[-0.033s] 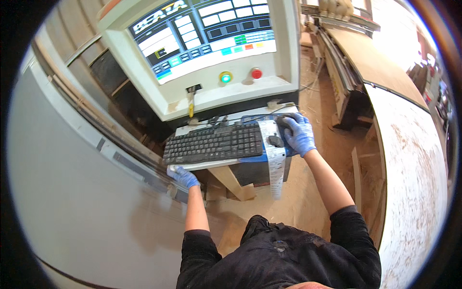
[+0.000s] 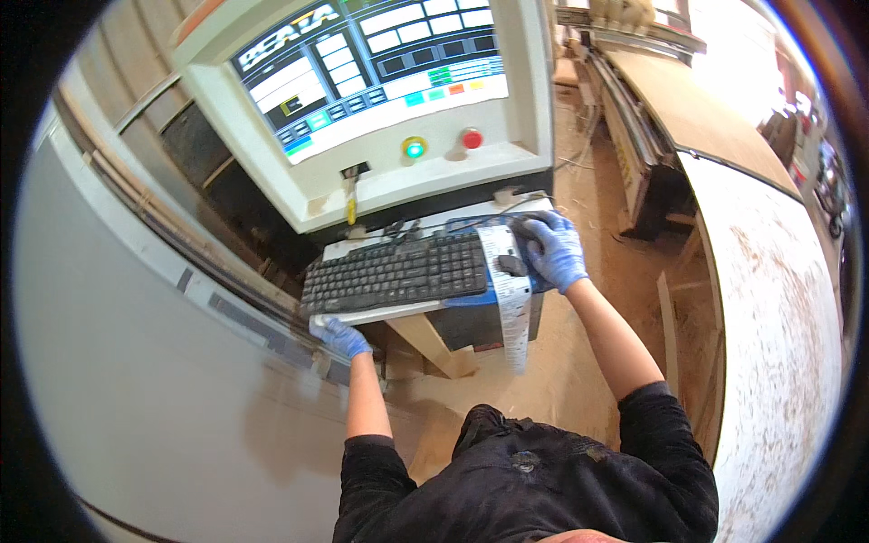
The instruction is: The person walks through a woodworking shop, adjusts a tool on a CNC machine, and operates the control panel using a keyboard and mouse. They then place a large sheet of material onto the machine bed.
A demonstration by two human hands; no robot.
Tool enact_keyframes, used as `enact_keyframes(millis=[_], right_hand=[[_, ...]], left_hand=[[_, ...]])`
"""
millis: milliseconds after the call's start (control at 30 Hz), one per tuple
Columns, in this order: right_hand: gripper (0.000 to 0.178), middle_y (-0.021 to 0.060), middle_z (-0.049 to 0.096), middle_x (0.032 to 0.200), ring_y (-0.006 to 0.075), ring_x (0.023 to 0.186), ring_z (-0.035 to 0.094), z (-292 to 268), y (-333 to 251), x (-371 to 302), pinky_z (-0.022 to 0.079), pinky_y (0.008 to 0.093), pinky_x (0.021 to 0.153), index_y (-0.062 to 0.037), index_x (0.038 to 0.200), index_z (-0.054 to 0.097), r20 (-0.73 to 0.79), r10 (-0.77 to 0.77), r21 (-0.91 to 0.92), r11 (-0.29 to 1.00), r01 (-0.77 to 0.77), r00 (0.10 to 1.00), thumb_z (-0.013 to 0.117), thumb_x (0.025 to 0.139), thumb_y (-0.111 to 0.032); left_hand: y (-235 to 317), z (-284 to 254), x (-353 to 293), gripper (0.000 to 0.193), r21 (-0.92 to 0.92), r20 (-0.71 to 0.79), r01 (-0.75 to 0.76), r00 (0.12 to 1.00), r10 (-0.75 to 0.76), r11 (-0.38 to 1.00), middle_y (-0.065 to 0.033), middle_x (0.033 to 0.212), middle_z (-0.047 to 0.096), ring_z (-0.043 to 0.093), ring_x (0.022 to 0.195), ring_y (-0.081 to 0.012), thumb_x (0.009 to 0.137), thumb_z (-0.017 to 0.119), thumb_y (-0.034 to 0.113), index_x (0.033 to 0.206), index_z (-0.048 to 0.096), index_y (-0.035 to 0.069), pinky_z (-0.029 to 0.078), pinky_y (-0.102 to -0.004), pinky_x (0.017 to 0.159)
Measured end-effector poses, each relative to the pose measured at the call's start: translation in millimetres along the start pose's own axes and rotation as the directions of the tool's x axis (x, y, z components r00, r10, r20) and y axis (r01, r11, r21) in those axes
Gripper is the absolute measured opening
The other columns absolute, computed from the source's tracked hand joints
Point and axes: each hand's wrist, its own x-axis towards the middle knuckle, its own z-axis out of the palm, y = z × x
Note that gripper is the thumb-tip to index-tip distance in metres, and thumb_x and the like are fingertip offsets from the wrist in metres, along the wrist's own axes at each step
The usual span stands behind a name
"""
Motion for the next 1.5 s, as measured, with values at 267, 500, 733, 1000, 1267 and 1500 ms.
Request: enact_keyframes(millis=[267, 500, 733, 1000, 1267, 1500], right_hand=[[0.031, 0.0125, 0.061, 0.115, 0.0363, 0.106, 0.057, 1, 0, -1, 0.049, 0.0462, 0.091, -0.0160, 0.105, 0.068, -0.033, 0.014, -0.022, 1.000, -0.015, 0.999, 0.067, 0.074, -0.014], [0.032, 0.0129, 0.060, 0.115, 0.0366, 0.106, 0.057, 5, 0, -2, 0.049, 0.0471, 0.092, -0.0157, 0.106, 0.067, -0.026, 0.019, -0.025, 1.000, -0.019, 0.999, 0.066, 0.074, -0.013], [0.039, 0.0139, 0.058, 0.122, 0.0377, 0.111, 0.055, 5, 3, -2, 0.046, 0.0460, 0.097, -0.0166, 0.113, 0.067, 0.008, 0.043, -0.007, 0.999, -0.043, 0.999, 0.065, 0.075, -0.008], [0.039, 0.0161, 0.056, 0.125, 0.0387, 0.116, 0.053, 9, 5, -3, 0.044, 0.0465, 0.100, -0.0166, 0.114, 0.067, 0.004, 0.051, -0.043, 0.998, -0.051, 0.999, 0.064, 0.076, -0.008], [0.039, 0.0160, 0.054, 0.130, 0.0401, 0.120, 0.051, 18, 12, -5, 0.042, 0.0477, 0.103, -0.0187, 0.115, 0.066, -0.030, 0.051, -0.090, 0.994, -0.053, 0.998, 0.065, 0.078, -0.009], [0.039, 0.0160, 0.054, 0.130, 0.0392, 0.120, 0.051, 15, 9, -4, 0.042, 0.0474, 0.103, -0.0182, 0.115, 0.066, -0.001, 0.058, -0.067, 0.996, -0.058, 0.998, 0.067, 0.077, -0.010]], left_hand=[[-17, -1, 10, 0.055, -0.037, -0.015, -0.076, 0.997, 0.076, 0.996, -0.0197, 0.125, 0.054, 0.055, 0.106, -0.0273, 0.102, 0.045, 0.045, 0.130, 0.046, -0.002, 0.048, -0.0395, 0.094], [-8, -3, 5, 0.055, -0.029, 0.008, -0.049, 0.999, 0.050, 0.998, -0.0200, 0.127, 0.053, 0.054, 0.108, -0.0282, 0.102, 0.045, 0.044, 0.133, 0.043, -0.001, 0.048, -0.0406, 0.095], [-7, -3, 5, 0.055, 0.045, -0.004, -0.017, 1.000, 0.017, 0.999, -0.0182, 0.129, 0.051, 0.052, 0.112, -0.0284, 0.102, 0.044, 0.046, 0.133, 0.042, 0.000, 0.043, -0.0408, 0.099], [-9, -3, 5, 0.052, 0.006, 0.009, -0.004, 1.000, 0.003, 1.000, -0.0175, 0.130, 0.050, 0.051, 0.112, -0.0275, 0.103, 0.044, 0.042, 0.136, 0.040, 0.001, 0.042, -0.0407, 0.100], [-9, -3, 6, 0.054, -0.027, 0.018, 0.006, 1.000, -0.005, 1.000, -0.0179, 0.133, 0.049, 0.050, 0.114, -0.0280, 0.103, 0.045, 0.041, 0.138, 0.038, 0.002, 0.042, -0.0408, 0.100], [-7, -4, 5, 0.058, -0.035, 0.012, 0.036, 0.999, -0.036, 0.999, -0.0181, 0.135, 0.048, 0.051, 0.116, -0.0283, 0.101, 0.048, 0.044, 0.139, 0.037, 0.001, 0.042, -0.0405, 0.102]])
